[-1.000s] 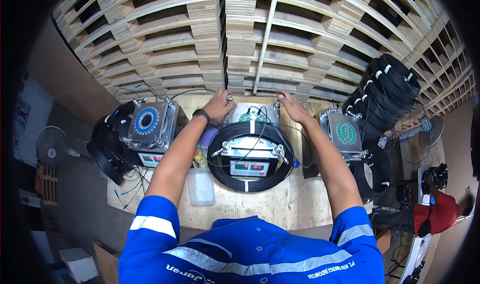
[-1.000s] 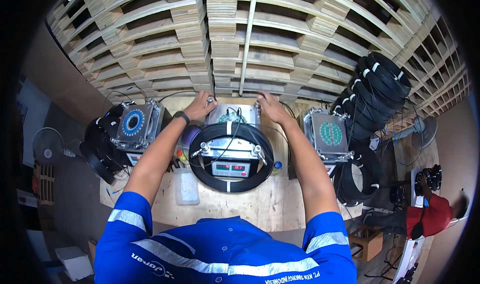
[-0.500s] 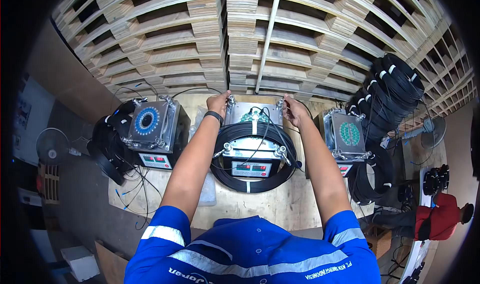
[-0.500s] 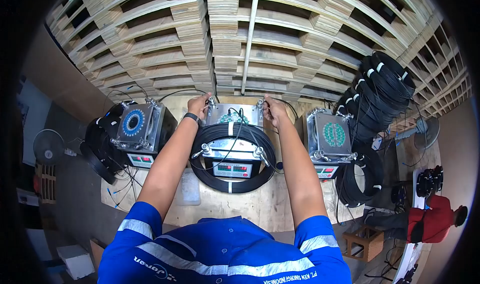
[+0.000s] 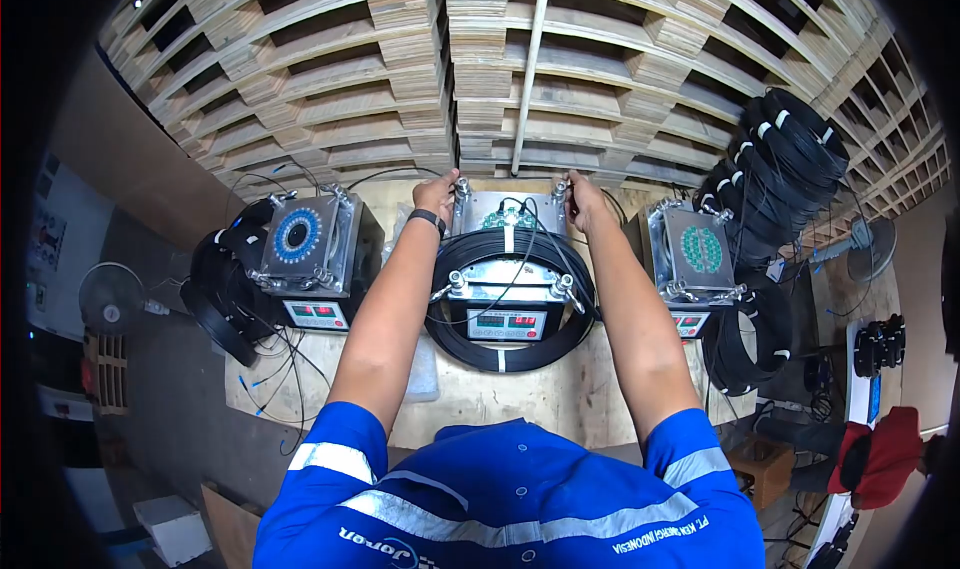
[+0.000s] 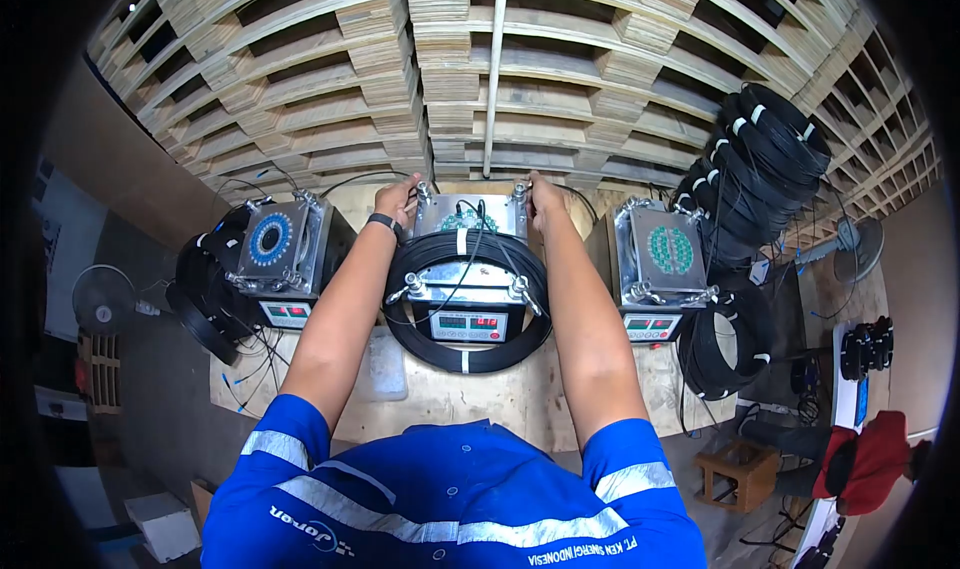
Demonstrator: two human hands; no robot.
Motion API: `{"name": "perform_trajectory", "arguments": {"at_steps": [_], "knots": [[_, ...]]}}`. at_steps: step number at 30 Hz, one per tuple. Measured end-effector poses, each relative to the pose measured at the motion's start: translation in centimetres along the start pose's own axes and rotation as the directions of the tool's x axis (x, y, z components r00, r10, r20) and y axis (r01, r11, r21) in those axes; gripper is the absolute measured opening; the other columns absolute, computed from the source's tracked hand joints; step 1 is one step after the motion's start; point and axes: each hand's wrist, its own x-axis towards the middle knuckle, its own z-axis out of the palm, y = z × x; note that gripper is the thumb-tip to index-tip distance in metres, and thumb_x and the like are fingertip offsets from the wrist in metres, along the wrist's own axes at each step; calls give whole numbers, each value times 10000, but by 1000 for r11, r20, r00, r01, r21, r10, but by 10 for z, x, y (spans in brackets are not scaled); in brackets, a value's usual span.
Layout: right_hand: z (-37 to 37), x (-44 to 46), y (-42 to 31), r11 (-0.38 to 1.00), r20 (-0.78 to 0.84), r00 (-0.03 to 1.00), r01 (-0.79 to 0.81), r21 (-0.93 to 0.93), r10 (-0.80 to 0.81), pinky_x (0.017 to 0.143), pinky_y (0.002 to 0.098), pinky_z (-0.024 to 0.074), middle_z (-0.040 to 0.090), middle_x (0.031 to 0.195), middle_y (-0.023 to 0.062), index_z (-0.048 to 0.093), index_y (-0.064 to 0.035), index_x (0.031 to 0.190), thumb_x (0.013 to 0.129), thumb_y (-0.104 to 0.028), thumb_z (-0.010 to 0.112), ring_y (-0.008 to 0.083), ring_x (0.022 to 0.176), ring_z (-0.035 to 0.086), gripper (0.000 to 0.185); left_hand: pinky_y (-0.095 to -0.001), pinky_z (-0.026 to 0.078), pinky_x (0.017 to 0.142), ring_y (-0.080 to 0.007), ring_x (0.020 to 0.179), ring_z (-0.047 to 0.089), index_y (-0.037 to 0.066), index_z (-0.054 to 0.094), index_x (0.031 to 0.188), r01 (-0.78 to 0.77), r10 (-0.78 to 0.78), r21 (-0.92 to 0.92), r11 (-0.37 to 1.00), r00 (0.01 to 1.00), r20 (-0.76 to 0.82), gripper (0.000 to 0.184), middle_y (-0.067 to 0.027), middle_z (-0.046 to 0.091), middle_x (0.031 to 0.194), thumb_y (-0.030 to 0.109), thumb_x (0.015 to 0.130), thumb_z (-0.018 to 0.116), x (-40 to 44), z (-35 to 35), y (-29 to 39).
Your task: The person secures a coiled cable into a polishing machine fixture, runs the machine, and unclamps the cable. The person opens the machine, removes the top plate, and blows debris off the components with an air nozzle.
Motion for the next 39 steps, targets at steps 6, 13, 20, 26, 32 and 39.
{"name": "perform_trajectory", "arguments": {"at_steps": [6,13,20,26,32,39], "knots": [[10,-1,10,976,-27,994,108,187,-105,521,331,480,613,720,53,654,-37,913,868,-301,737,174,566,541,280,-359,458,803,-153,860,633,111,669,943,26,-28,48,999,999,40,193,-21,694,922,231,831,770,7,-7,-10],[1,13,13,974,85,987,116,194,-134,466,301,407,570,645,17,660,-118,847,949,-396,578,141,516,504,307,-381,472,756,-154,836,603,113,651,943,46,-47,20,999,996,72,196,0,654,867,251,850,756,29,-9,-17],[7,-5,10,969,-41,987,160,186,-155,380,282,282,466,524,-19,569,-154,655,861,-294,749,119,397,392,308,-539,405,890,-180,950,616,125,616,1024,28,-32,47,999,995,96,313,-18,680,922,334,841,760,35,-17,-19],[1,-9,13,947,-18,990,136,292,-137,355,173,312,550,606,-50,616,-127,804,931,-270,656,31,436,450,195,-523,460,816,-188,891,642,92,593,1009,-13,5,113,993,997,77,254,-36,701,950,293,901,705,36,-17,-15],[8,-26,5,955,-8,984,172,241,-176,362,189,332,528,588,-47,618,-114,823,963,-226,580,43,443,454,183,-568,384,922,-183,1036,599,127,582,1028,1,-24,150,989,989,147,189,-33,698,1068,305,980,539,56,-20,-23],[3,-34,5,974,-11,990,139,178,-139,356,231,320,524,570,-19,581,-120,742,950,-255,607,79,420,442,249,-546,390,910,-179,1092,579,122,610,1074,65,-78,105,992,989,126,273,-55,710,1061,357,941,572,39,-14,-16]]}}
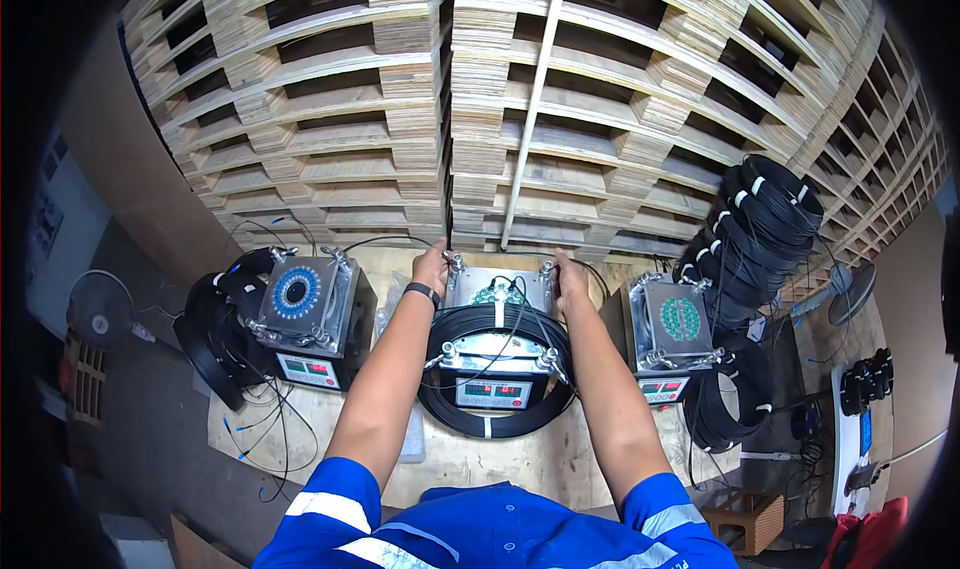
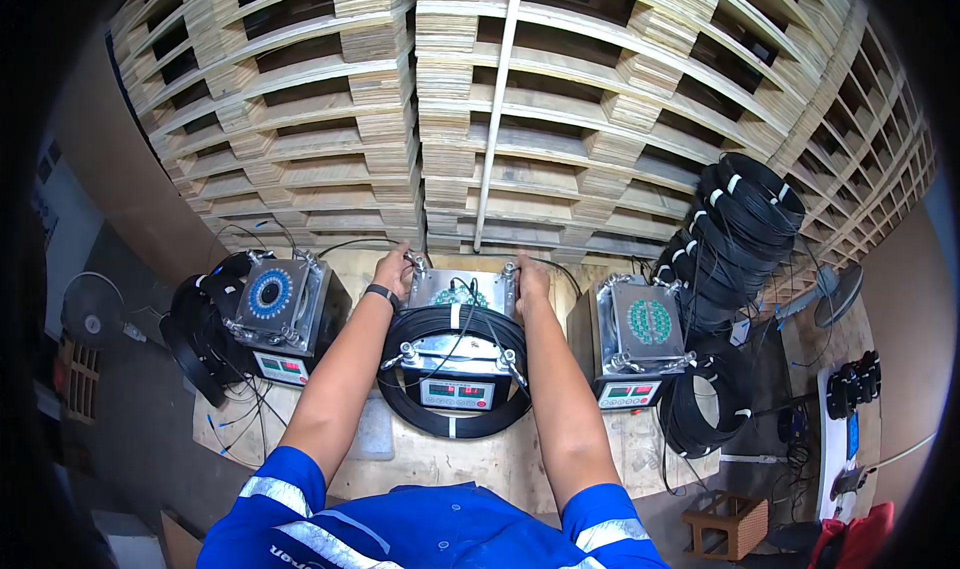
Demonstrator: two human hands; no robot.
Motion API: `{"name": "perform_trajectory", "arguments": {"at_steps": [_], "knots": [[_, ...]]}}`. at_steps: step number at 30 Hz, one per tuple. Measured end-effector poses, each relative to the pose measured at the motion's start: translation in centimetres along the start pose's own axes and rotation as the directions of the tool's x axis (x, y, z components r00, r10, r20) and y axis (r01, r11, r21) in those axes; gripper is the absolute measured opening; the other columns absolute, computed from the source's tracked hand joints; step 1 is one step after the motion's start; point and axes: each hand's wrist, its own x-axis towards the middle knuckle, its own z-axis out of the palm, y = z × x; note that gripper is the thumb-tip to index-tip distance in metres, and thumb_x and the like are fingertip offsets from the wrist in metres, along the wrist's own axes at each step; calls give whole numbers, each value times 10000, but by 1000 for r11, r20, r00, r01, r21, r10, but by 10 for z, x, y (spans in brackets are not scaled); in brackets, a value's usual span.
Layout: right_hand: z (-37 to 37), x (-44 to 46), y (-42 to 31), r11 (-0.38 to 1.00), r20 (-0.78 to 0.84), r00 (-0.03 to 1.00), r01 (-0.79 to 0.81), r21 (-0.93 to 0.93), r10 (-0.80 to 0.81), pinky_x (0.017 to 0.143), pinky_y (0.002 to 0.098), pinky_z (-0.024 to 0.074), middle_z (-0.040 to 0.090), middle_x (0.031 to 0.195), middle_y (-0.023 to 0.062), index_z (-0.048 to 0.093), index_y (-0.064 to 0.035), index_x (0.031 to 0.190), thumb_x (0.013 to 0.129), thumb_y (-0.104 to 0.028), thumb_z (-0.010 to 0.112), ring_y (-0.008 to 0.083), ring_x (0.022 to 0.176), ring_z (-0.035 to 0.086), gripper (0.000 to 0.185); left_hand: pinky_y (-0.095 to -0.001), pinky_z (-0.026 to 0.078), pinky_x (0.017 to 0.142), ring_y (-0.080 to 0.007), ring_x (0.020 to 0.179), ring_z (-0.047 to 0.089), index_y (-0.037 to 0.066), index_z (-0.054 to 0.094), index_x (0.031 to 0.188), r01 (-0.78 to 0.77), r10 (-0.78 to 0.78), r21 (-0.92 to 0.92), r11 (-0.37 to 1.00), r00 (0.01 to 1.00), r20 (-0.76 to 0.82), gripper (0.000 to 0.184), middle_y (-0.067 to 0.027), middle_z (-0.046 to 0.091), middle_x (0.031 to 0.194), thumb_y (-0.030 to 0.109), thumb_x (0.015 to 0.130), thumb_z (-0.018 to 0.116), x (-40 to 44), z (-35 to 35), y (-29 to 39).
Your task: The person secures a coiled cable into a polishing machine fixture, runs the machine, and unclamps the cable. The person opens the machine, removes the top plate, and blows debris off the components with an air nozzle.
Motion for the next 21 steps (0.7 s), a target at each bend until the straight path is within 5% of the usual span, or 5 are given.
{"name": "perform_trajectory", "arguments": {"at_steps": [4,7,10,16,21], "knots": [[-7,37,20,991,-33,998,65,121,-61,351,245,312,510,565,-22,579,-139,729,909,-289,670,86,398,418,251,-315,522,792,-209,904,659,-24,619,1078,-117,109,-90,989,990,-91,340,-135,710,999,237,887,722,6,5,-9],[-12,27,14,987,80,996,-38,156,25,396,233,352,510,575,-28,590,-140,740,904,-250,682,82,426,429,218,-399,456,920,-218,1045,597,53,613,1028,-66,65,-81,995,998,-19,201,-110,716,1043,238,958,574,-10,10,1],[2,26,21,986,-41,988,150,79,-147,452,257,361,511,582,-20,609,-121,760,910,-237,626,97,471,441,190,-460,349,1024,-219,1175,505,117,587,969,-10,12,-46,999,998,63,210,-74,717,1079,283,973,459,1,0,-2],[0,36,31,970,-95,974,214,116,-204,447,252,338,516,585,-23,600,-123,751,902,-238,660,93,474,437,199,-340,479,877,-219,949,646,-19,577,1066,-155,148,-109,982,987,-67,301,-196,704,1031,237,928,657,-4,10,-11],[1,30,28,982,-124,981,163,97,-151,439,250,330,517,584,-24,597,-114,736,916,-249,598,93,471,432,225,-320,509,766,-223,811,676,-36,605,1000,-223,216,-208,953,975,-54,193,-144,694,898,140,965,534,-25,15,-5]]}}
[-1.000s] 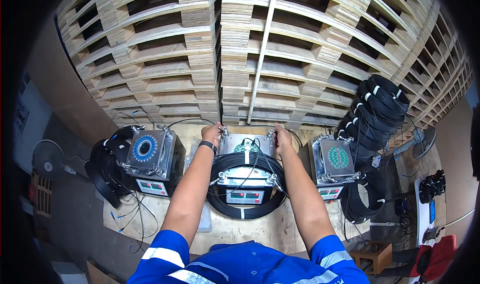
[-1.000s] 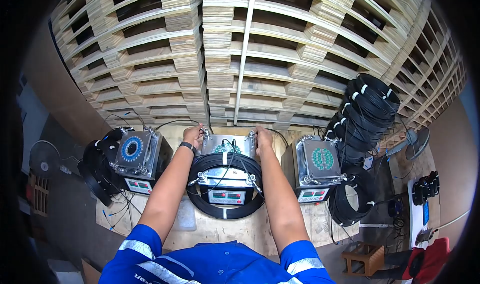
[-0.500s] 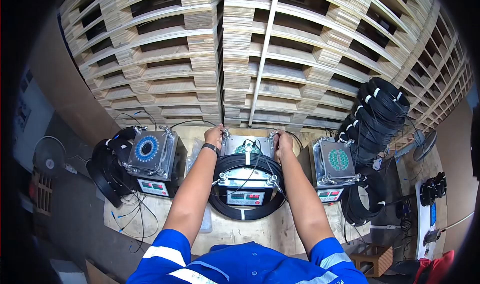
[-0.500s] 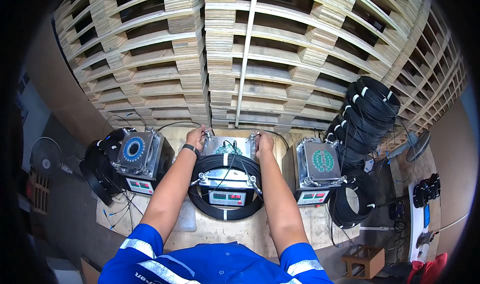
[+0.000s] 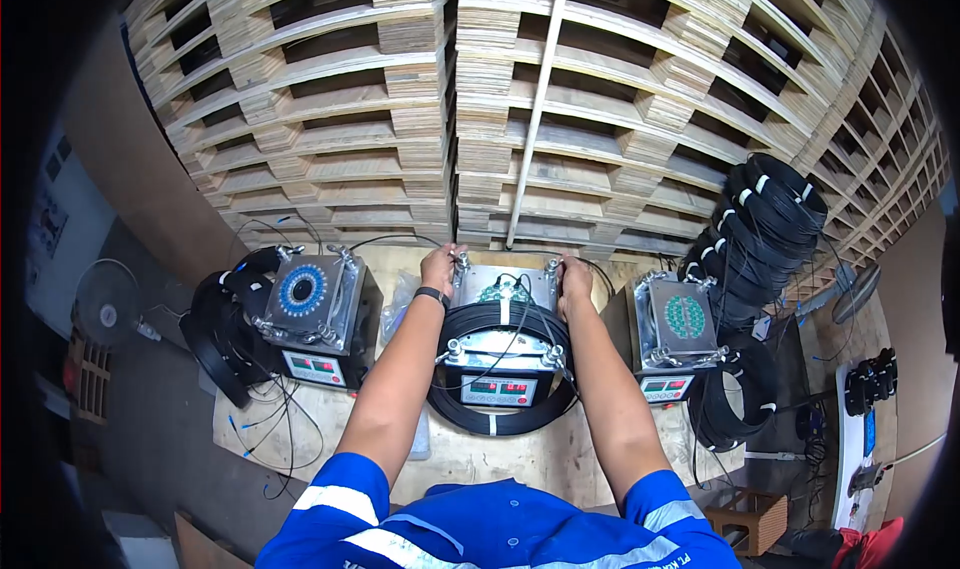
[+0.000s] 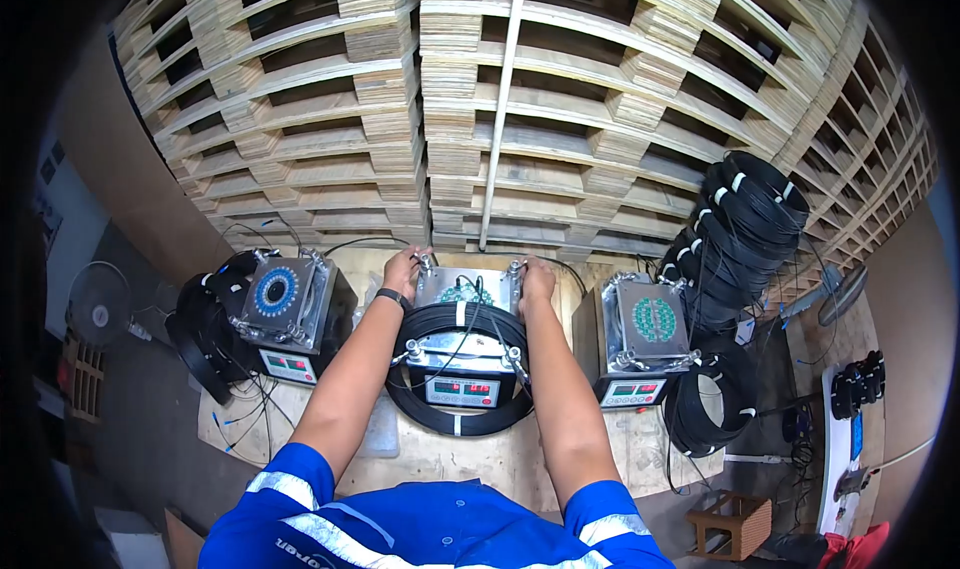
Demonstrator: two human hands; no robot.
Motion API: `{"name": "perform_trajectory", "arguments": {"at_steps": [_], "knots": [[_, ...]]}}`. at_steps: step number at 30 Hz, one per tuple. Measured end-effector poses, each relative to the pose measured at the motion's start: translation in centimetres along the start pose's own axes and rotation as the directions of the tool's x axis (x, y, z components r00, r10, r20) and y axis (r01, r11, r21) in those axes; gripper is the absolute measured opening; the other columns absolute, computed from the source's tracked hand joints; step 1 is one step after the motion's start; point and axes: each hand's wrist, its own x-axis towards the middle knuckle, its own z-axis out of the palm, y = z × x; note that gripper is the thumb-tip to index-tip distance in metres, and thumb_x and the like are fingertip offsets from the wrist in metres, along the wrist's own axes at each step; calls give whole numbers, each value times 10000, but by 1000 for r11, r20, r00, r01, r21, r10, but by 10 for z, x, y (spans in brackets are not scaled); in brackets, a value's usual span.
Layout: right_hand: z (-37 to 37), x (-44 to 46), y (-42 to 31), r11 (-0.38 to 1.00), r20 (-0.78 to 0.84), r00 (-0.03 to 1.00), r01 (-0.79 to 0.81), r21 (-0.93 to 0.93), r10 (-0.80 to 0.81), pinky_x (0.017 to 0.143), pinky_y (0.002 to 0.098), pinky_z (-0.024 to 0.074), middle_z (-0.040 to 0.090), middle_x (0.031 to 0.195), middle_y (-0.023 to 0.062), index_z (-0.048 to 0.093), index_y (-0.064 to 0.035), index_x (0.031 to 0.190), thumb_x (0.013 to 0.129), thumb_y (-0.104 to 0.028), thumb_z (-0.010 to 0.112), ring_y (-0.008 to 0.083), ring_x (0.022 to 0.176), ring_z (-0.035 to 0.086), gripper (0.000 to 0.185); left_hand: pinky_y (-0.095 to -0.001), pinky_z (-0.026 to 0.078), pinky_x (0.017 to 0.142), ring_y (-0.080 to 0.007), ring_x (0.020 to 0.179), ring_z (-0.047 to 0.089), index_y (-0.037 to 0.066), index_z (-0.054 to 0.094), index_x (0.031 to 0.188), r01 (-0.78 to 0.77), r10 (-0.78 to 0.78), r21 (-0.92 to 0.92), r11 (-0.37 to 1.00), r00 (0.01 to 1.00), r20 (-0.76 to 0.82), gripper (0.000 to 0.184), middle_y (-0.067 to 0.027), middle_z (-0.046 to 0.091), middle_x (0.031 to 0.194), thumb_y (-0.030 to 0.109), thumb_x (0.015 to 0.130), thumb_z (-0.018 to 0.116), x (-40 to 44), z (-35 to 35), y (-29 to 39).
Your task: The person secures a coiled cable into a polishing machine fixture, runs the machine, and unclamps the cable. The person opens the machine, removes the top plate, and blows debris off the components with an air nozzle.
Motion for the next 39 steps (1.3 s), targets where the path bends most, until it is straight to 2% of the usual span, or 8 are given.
{"name": "perform_trajectory", "arguments": {"at_steps": [4,8,16,18,28,29,35,39], "knots": [[4,-19,-16,997,5,998,-56,-44,56,442,252,331,506,576,-22,590,-123,723,929,-279,591,94,475,438,258,-323,501,833,-248,917,691,-30,589,1035,93,-91,-93,991,995,33,221,-155,679,964,138,950,474,15,-7,-5],[0,-5,-4,999,0,999,33,-8,-33,586,246,424,656,786,20,632,-54,900,935,-224,618,85,630,512,174,-325,507,566,-208,679,657,-5,582,941,49,-49,-4,999,998,-48,261,-150,695,847,227,906,697,6,2,-2],[2,-5,-5,998,102,994,47,-39,-42,451,258,327,512,597,-30,645,-119,773,923,-242,612,91,490,425,197,-344,491,875,-209,940,636,10,560,1033,45,-51,51,998,992,113,267,-165,721,1003,264,966,614,10,-5,-5],[1,6,3,996,40,997,63,66,-66,423,257,300,504,590,-36,658,-114,792,929,-219,588,85,474,408,186,-286,525,627,-196,719,663,-16,567,994,53,-51,-40,998,997,58,164,-203,719,941,143,965,592,2,0,-1],[0,-16,-16,995,27,994,-102,-2,103,388,228,285,496,550,-56,640,-146,745,917,-302,668,72,433,405,234,-313,544,623,-235,754,692,-38,523,1009,16,-16,-23,1000,1000,13,191,-183,704,902,82,924,645,11,-4,-7],[2,-18,-19,992,9,992,-122,27,122,390,228,288,491,546,-56,631,-147,737,910,-291,679,70,436,414,230,-315,535,780,-219,935,679,-29,553,1083,13,-17,75,997,999,44,291,-173,704,1022,194,929,661,14,-8,-8],[2,-17,-18,995,26,995,-101,3,101,409,236,317,524,583,-38,597,-131,741,937,-346,634,74,439,397,293,-329,552,698,-263,814,695,-22,521,1009,28,-26,-52,998,999,37,195,-212,704,955,93,922,653,12,-6,-3],[13,-25,-25,989,52,995,-87,123,81,411,225,284,517,567,-36,586,-139,713,974,-329,571,80,437,387,323,-319,492,892,-259,983,667,1,496,1071,78,-76,-15,997,992,105,230,-228,697,1039,189,977,588,12,-10,-3]]}}
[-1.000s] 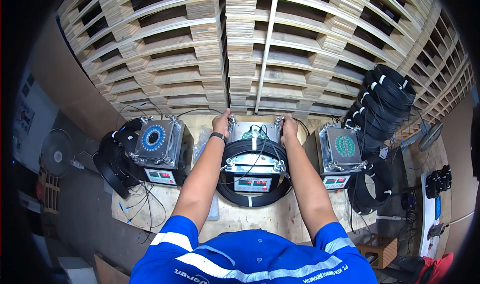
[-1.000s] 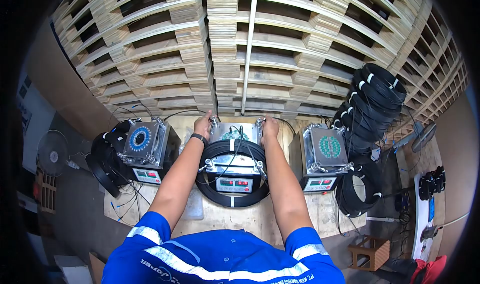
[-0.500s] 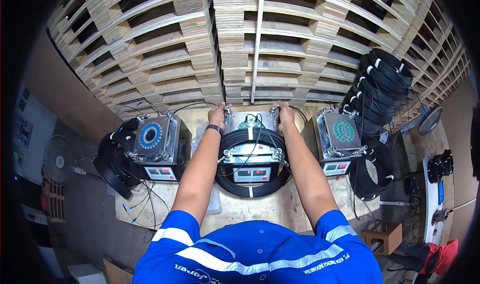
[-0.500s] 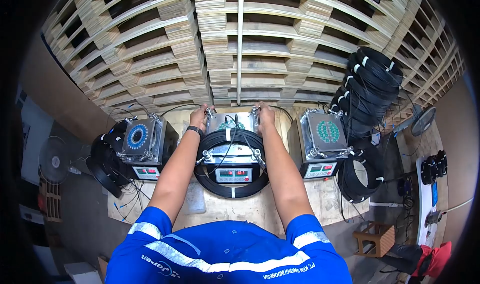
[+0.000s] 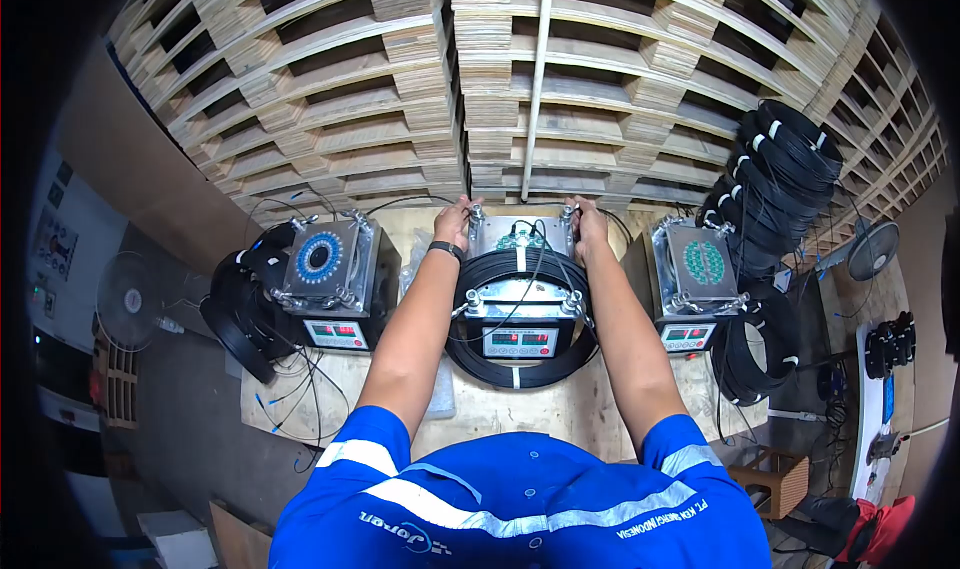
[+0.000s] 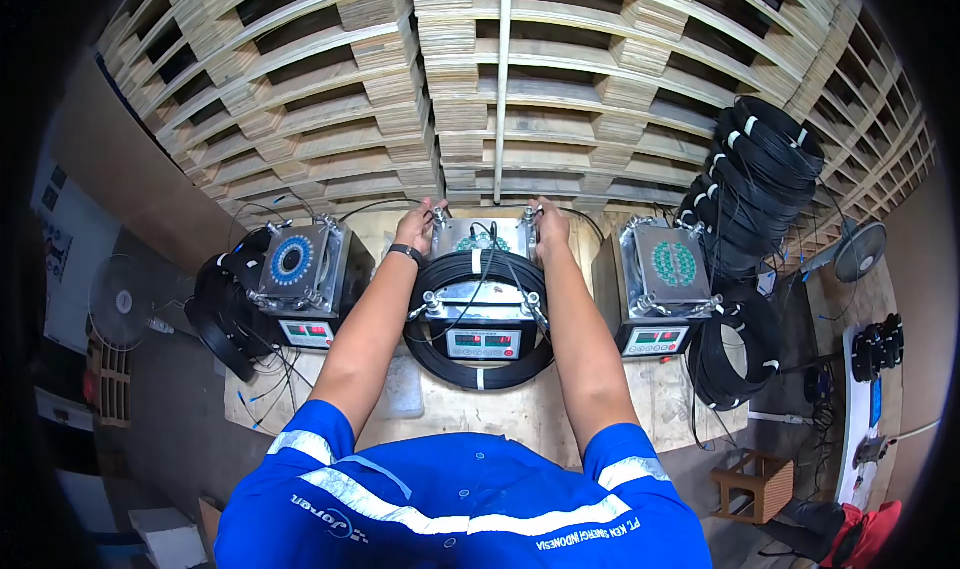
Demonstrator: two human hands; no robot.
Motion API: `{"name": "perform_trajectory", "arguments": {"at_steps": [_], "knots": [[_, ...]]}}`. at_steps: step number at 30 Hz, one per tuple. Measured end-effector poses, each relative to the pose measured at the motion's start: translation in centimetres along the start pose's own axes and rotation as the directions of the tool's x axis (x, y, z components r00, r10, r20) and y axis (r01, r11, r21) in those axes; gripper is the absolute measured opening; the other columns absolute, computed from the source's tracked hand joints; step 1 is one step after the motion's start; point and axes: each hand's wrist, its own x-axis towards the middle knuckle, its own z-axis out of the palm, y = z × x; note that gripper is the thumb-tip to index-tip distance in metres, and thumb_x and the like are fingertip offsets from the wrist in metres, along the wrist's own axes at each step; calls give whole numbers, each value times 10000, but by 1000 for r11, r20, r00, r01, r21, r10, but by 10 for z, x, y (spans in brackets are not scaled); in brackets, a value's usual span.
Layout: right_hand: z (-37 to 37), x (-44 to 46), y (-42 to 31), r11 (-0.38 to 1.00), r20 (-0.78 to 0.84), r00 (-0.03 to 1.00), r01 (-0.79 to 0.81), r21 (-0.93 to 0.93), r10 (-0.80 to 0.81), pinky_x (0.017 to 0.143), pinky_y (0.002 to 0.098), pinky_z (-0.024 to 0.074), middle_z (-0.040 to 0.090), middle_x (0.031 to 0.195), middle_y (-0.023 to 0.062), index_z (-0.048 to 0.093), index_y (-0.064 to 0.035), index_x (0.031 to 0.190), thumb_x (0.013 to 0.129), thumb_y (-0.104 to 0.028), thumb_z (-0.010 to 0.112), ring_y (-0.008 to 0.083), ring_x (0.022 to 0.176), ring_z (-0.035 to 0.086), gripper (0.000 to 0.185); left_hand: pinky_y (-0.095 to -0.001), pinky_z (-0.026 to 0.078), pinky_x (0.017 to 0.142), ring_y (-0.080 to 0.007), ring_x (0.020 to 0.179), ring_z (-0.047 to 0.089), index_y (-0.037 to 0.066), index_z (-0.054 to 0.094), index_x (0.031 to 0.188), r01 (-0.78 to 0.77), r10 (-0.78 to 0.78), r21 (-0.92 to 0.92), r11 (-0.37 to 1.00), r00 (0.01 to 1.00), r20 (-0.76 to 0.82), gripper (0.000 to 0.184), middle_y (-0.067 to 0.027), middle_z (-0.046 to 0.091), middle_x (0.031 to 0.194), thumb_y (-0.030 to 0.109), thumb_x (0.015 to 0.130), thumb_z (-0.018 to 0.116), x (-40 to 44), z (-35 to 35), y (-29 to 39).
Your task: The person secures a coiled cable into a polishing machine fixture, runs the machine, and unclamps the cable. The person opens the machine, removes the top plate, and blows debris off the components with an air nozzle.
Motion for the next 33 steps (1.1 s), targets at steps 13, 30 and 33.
{"name": "perform_trajectory", "arguments": {"at_steps": [13,30,33], "knots": [[-13,11,8,995,-2,1000,-24,-99,24,413,223,323,523,568,-47,631,-140,770,926,-364,644,67,437,407,273,-752,69,1020,-157,1219,512,203,567,1078,213,-256,402,890,965,56,238,19,723,1082,419,1006,498,4,-4,22],[-7,7,4,968,11,1000,-17,-250,21,523,264,403,589,711,-4,654,-104,868,931,-289,647,85,581,474,196,-355,482,880,-196,978,645,41,550,1118,46,-91,327,944,988,122,305,-120,701,1033,325,1015,509,-8,1,19],[-14,19,13,997,78,996,43,-61,-38,590,304,445,596,733,25,654,-101,907,973,-291,564,135,620,510,220,-329,486,813,-179,905,637,47,535,1093,21,-69,362,932,990,122,269,-58,671,915,295,1033,448,-7,6,16]]}}
